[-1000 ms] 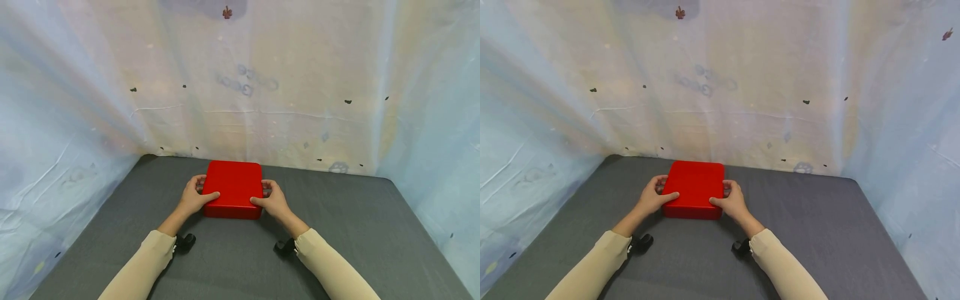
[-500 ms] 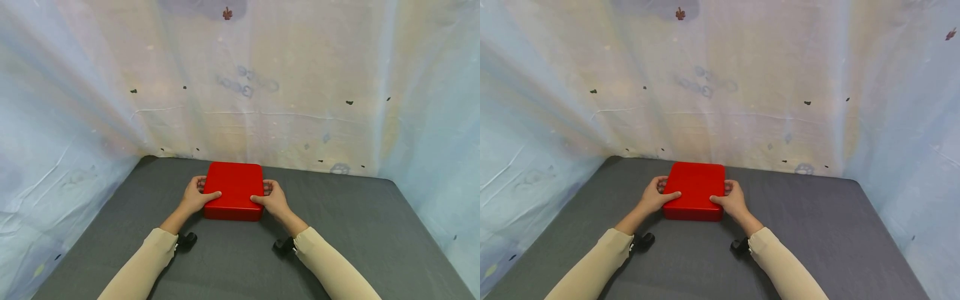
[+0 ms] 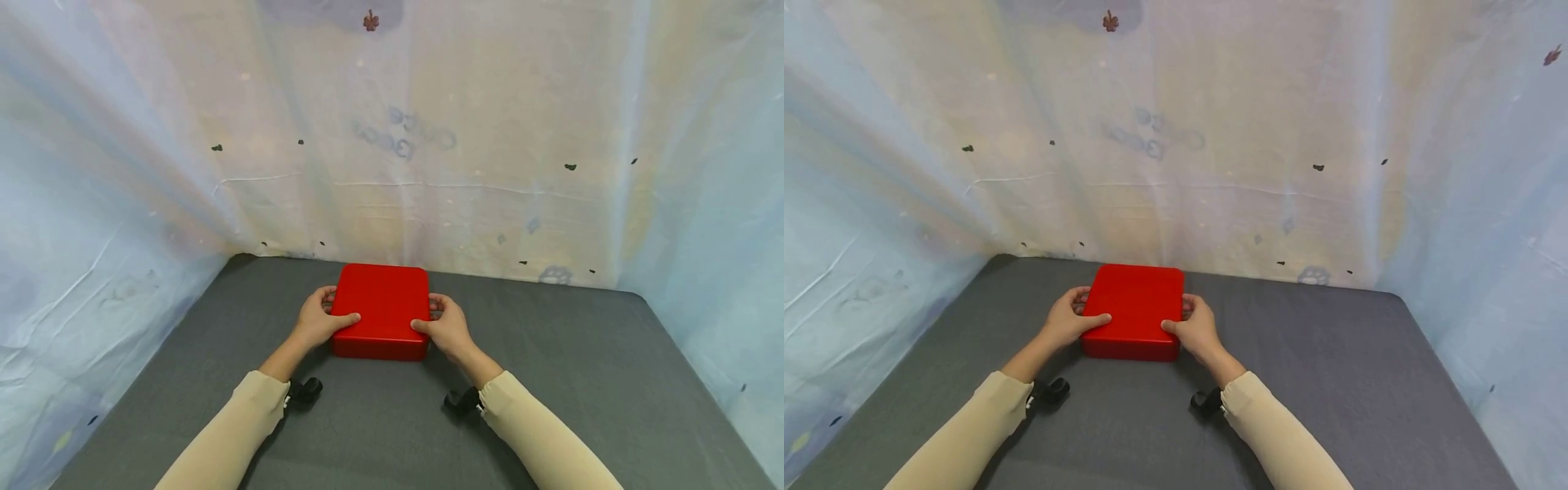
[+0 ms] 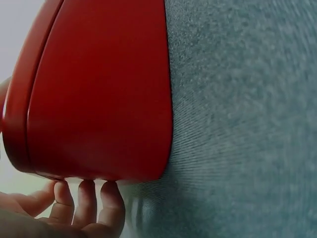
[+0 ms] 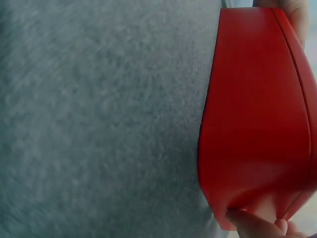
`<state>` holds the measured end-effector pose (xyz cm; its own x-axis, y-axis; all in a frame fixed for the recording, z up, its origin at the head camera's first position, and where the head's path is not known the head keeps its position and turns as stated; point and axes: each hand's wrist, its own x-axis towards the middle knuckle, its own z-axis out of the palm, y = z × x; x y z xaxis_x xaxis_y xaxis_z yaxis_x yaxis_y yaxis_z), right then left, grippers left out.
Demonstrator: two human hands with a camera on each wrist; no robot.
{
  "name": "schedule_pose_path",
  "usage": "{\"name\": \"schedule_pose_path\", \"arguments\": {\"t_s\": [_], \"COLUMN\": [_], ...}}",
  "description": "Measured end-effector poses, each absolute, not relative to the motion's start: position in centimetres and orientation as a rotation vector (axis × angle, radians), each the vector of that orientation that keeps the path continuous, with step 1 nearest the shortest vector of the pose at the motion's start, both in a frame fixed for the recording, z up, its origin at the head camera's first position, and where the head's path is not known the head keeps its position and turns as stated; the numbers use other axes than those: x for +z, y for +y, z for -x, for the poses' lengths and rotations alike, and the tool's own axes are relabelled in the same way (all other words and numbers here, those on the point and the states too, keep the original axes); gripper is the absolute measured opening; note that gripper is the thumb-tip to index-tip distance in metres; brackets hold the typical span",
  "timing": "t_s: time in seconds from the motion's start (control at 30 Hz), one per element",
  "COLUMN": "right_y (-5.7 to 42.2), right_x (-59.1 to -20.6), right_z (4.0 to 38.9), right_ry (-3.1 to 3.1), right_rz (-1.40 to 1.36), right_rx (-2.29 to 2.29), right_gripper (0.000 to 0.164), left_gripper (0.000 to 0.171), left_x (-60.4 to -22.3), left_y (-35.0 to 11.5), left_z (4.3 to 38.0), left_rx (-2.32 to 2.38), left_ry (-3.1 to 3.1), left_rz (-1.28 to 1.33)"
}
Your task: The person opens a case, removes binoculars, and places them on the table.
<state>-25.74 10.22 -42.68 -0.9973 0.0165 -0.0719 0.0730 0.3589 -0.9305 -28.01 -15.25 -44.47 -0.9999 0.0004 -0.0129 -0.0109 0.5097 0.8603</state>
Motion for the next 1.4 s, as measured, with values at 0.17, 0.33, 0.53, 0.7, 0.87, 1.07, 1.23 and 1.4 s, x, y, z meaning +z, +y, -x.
{"name": "schedule_pose_path", "arguments": {"t_s": [0.17,0.33,0.53,0.7,0.87,1.07,1.23,1.4], "right_y": [10.6,10.9,11.0,11.2,11.3,11.4,11.7,11.7], "right_x": [-42.7,-42.9,-43.4,-43.6,-42.6,-41.4,-41.4,-41.4], "right_z": [25.8,25.7,25.1,24.7,24.2,23.7,23.8,24.0], "right_ry": [2.523,2.479,2.503,2.468,2.398,2.298,2.259,2.259], "right_rz": [-0.023,0.033,0.164,0.252,0.337,0.384,0.387,0.371], "right_rx": [-1.789,-1.813,-1.724,-1.645,-1.640,-1.701,-1.718,-1.712], "right_gripper": [0.063,0.067,0.082,0.099,0.104,0.099,0.100,0.100], "left_gripper": [0.084,0.089,0.101,0.106,0.110,0.105,0.102,0.104], "left_x": [-44.4,-44.4,-44.9,-45.3,-45.1,-43.1,-42.3,-43.9], "left_y": [-15.4,-15.7,-16.2,-16.5,-16.6,-16.2,-15.8,-16.1], "left_z": [28.0,27.7,27.1,26.7,26.3,25.2,24.6,25.7], "left_rx": [1.554,1.500,1.410,1.431,1.425,1.524,1.520,1.458], "left_ry": [2.712,2.713,2.740,2.703,2.646,2.534,2.538,2.610], "left_rz": [-0.044,-0.096,-0.203,-0.255,-0.288,-0.303,-0.294,-0.278]}}
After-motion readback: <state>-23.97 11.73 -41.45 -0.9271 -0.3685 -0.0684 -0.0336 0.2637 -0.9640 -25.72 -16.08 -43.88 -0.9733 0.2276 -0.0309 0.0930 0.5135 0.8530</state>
